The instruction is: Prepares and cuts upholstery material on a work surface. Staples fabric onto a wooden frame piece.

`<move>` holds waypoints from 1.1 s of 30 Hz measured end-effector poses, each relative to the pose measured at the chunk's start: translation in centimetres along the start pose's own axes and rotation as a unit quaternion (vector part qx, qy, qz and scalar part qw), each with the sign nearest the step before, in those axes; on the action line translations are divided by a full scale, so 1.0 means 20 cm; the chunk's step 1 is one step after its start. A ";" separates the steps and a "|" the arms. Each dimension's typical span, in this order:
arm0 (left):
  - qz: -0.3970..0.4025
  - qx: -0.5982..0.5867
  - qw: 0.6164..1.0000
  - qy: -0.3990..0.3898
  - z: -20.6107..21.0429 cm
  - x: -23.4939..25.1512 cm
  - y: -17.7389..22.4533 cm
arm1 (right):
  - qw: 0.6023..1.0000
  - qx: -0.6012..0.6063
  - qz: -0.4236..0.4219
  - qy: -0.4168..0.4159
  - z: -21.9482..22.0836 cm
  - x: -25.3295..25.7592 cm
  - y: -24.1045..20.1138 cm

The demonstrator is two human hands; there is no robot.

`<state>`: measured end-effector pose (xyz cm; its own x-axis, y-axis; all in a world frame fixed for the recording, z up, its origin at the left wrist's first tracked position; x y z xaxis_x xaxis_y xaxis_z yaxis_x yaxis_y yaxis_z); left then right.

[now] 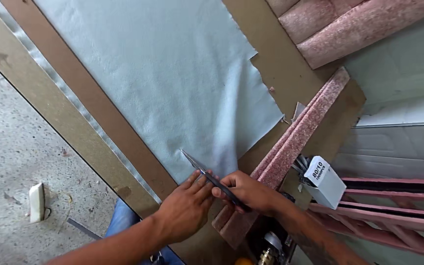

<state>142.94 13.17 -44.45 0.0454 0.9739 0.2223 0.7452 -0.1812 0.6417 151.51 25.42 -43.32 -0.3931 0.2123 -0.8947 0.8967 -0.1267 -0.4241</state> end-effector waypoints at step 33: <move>-0.058 -0.040 0.973 -0.220 0.08 0.05 -0.25 | 0.987 0.058 -0.130 0.079 0.18 0.51 -0.60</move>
<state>140.28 15.25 -48.62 0.2576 0.9492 -0.1808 0.7093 -0.0587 0.7025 136.06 25.58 -47.89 -0.5624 0.4003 -0.7235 0.7364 -0.1555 -0.6585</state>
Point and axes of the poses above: each hand's wrist, its own x-axis towards the middle knuckle, its own z-axis out of the palm, y = z × x, the point moved 7 cm from there along x, towards the middle knuckle, and after that the axes turned 13 degrees about y, right-handed, at the moved point
